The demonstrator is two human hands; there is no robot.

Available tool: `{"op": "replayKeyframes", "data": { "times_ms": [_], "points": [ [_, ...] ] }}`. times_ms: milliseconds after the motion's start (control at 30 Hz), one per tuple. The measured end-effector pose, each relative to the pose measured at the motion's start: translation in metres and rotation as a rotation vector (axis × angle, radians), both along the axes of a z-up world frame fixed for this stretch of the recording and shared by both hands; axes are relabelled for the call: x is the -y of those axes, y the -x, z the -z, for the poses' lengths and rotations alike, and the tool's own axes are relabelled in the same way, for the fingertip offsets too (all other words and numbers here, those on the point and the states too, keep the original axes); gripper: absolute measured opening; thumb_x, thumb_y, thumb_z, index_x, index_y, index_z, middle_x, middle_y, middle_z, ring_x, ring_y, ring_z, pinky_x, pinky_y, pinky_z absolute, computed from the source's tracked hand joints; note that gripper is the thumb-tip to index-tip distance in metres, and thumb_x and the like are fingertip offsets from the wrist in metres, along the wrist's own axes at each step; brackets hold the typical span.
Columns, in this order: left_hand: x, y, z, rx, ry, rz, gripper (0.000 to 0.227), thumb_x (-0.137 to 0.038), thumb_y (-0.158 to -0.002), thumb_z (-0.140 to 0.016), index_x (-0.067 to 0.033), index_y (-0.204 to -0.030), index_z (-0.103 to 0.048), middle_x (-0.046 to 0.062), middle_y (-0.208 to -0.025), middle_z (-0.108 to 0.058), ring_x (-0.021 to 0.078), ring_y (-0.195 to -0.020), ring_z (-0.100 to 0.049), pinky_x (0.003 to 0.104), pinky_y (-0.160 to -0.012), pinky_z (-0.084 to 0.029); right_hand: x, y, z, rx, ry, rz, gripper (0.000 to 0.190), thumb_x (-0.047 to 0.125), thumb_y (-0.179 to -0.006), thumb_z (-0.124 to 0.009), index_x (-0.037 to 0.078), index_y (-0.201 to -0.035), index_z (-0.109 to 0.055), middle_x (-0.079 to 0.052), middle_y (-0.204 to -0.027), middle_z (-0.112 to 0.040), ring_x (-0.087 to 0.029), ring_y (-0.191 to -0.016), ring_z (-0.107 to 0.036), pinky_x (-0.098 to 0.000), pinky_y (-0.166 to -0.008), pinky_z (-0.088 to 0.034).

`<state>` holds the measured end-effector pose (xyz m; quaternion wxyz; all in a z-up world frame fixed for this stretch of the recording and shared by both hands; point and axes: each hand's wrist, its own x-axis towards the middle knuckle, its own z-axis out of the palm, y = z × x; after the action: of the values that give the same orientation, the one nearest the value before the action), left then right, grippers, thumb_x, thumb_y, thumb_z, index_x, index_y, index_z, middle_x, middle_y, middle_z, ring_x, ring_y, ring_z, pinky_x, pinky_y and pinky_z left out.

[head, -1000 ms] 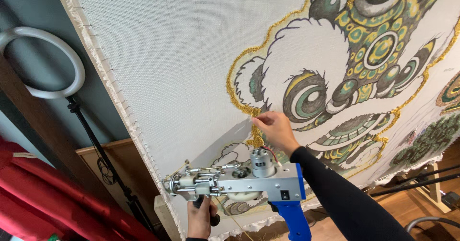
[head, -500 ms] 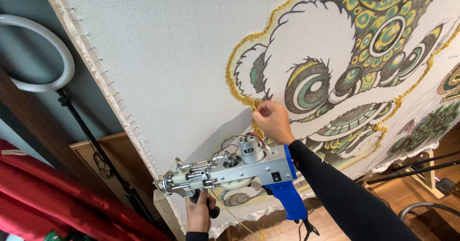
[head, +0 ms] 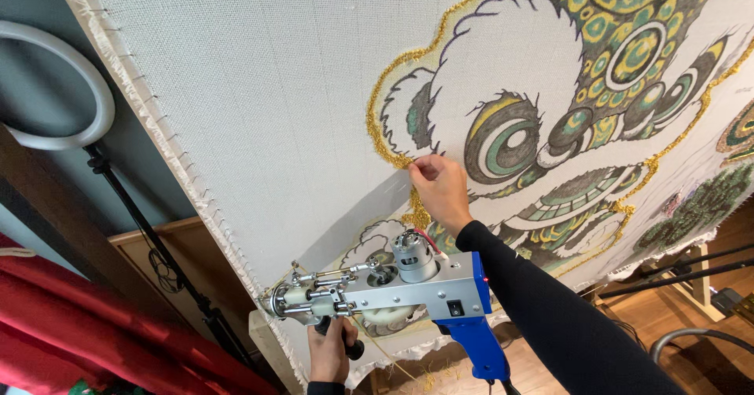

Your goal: The person uses a tufting gun to apply yarn to a canvas, following a pre-drawn lion design, and manually feeds thread into the tool.

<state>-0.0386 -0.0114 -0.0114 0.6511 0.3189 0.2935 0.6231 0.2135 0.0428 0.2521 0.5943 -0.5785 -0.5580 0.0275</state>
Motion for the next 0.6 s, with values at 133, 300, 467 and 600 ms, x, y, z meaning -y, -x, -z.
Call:
{"op": "replayKeyframes", "data": {
  "times_ms": [133,300,467,600],
  "points": [
    [-0.001,0.002,0.000,-0.022,0.031,0.005,0.026,-0.008,-0.096,-0.062,0.0012,-0.074,-0.052,0.008,-0.055,-0.049,0.0166,-0.045,-0.042,0.035,-0.046,-0.035,-0.001,-0.009,0.012,-0.034,0.012,-0.048,0.013,0.013,-0.090,-0.071,0.000,-0.088,-0.070,-0.003,-0.073,-0.071,-0.009,-0.066,-0.065,-0.0259,-0.062,-0.051],
    [0.002,0.000,-0.009,-0.009,0.105,-0.015,0.019,-0.008,-0.095,-0.061,0.0004,-0.079,-0.054,0.006,-0.055,-0.049,0.0164,-0.046,-0.042,0.034,-0.046,-0.034,-0.002,-0.017,0.027,-0.082,-0.038,-0.086,0.020,0.015,-0.091,-0.075,-0.002,-0.087,-0.064,-0.006,-0.075,-0.070,-0.009,-0.070,-0.064,-0.0267,-0.063,-0.051],
    [0.004,-0.001,-0.013,-0.024,0.089,0.024,0.016,-0.006,-0.094,-0.059,0.0009,-0.081,-0.054,0.008,-0.053,-0.048,0.0170,-0.045,-0.042,0.034,-0.046,-0.035,-0.001,-0.007,0.011,-0.038,-0.025,-0.049,0.020,0.019,-0.087,-0.077,0.000,-0.090,-0.072,-0.006,-0.078,-0.075,-0.012,-0.072,-0.072,-0.0271,-0.068,-0.056],
    [0.003,-0.002,-0.006,-0.016,0.004,0.033,0.015,-0.003,-0.094,-0.056,0.0014,-0.080,-0.053,0.009,-0.052,-0.049,0.0170,-0.045,-0.043,0.034,-0.046,-0.036,-0.002,-0.003,0.005,-0.012,-0.011,0.003,0.019,0.018,-0.088,-0.074,-0.001,-0.091,-0.074,-0.007,-0.075,-0.075,-0.012,-0.068,-0.072,-0.0271,-0.066,-0.056]
  ]
}}
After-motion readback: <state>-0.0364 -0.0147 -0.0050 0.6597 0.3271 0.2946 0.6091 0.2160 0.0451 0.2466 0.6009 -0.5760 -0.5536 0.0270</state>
